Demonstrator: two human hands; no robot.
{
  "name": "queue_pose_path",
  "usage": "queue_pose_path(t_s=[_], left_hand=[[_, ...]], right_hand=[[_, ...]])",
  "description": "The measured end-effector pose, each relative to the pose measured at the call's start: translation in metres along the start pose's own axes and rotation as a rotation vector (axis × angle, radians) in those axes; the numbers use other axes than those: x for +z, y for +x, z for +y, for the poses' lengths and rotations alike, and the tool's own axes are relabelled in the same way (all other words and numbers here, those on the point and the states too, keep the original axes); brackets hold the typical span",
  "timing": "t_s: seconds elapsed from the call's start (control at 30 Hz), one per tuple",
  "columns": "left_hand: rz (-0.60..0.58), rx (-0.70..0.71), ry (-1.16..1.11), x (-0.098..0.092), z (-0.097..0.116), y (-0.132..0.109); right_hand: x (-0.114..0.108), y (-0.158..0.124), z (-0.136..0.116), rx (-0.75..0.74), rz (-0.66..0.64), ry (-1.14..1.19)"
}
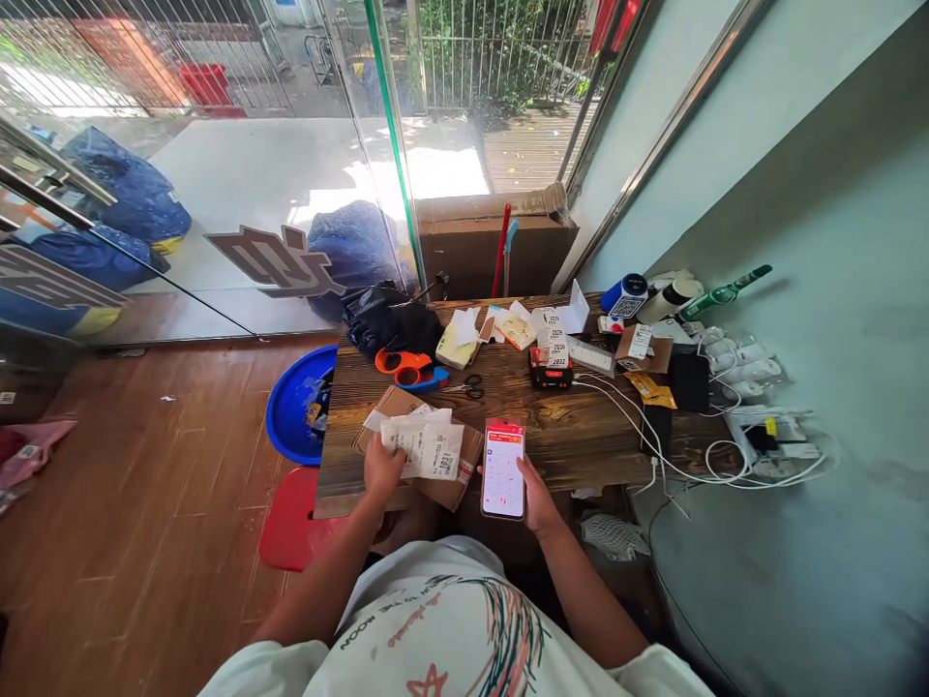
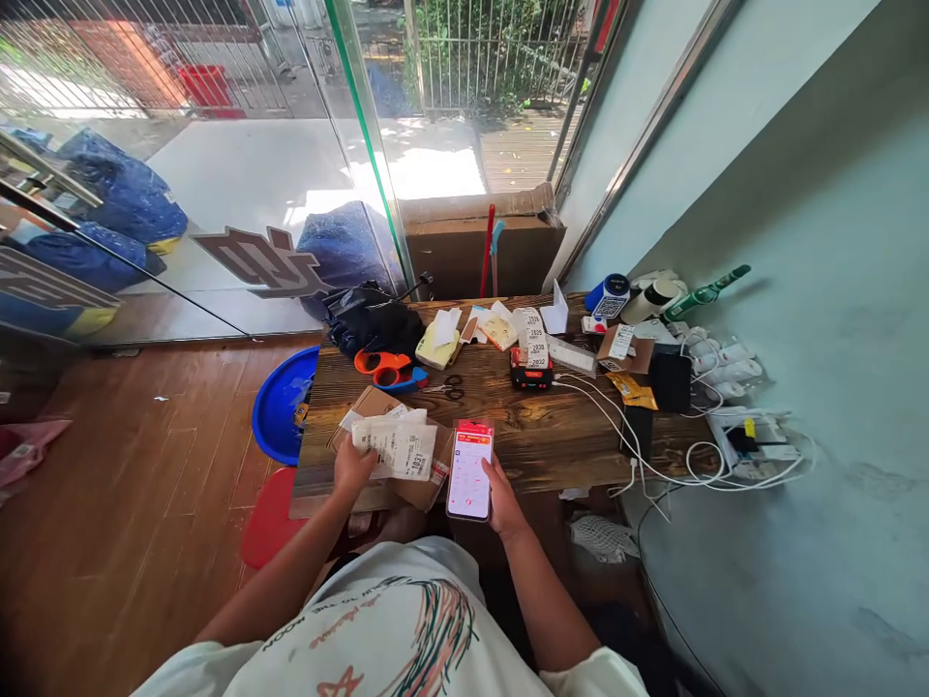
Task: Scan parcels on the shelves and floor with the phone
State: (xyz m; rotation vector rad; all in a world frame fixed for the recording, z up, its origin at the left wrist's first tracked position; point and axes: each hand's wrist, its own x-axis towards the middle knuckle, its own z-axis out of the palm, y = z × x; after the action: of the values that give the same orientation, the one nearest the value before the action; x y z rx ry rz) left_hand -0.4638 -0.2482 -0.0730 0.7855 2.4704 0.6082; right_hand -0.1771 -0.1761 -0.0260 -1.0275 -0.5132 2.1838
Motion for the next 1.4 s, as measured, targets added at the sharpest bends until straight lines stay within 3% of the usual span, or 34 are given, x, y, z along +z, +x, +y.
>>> queue_pose_path(t_s=[0.1, 0.27, 0.43, 0.73, 1.03, 1.13, 1.23, 1.4], left_hand=[[-0.039, -0.076, -0.034, -0.023, -0.026, 0.011], [-0.152, -0.084, -0.150, -0.072, -0.072, 0.025], [-0.290, -0.102, -0.320, -0.099, -0.092, 0.033], [-0.572, 0.005, -0.577, -0.121, -0.071, 0.051], [-0.725, 0.157, -0.576, -0.113, -0.032, 0.076], [-0.655, 0.179, -0.563, -0.109, -0.022, 0.083], [-0.468, 0.148, -0.616, -0.096, -0.024, 0.086], [-0.198, -0.062, -0.848, -0.063, -0.046, 0.065]], right_hand=[[0.006, 0.006, 0.000, -0.004, 0.009, 0.021], [0.009, 0.013, 0.013, -0.006, 0.080, 0.011], [0.015, 0.024, 0.022, 0.009, 0.135, -0.042], [0.044, 0.027, 0.035, 0.056, 0.157, -0.136], [0.069, 0.015, 0.045, 0.117, 0.042, -0.129], [0.075, 0.009, 0.044, 0.174, -0.033, -0.107], [0.082, 0.003, 0.041, 0.233, -0.113, -0.086], [0.092, -0.008, 0.041, 0.252, -0.209, -0.036]])
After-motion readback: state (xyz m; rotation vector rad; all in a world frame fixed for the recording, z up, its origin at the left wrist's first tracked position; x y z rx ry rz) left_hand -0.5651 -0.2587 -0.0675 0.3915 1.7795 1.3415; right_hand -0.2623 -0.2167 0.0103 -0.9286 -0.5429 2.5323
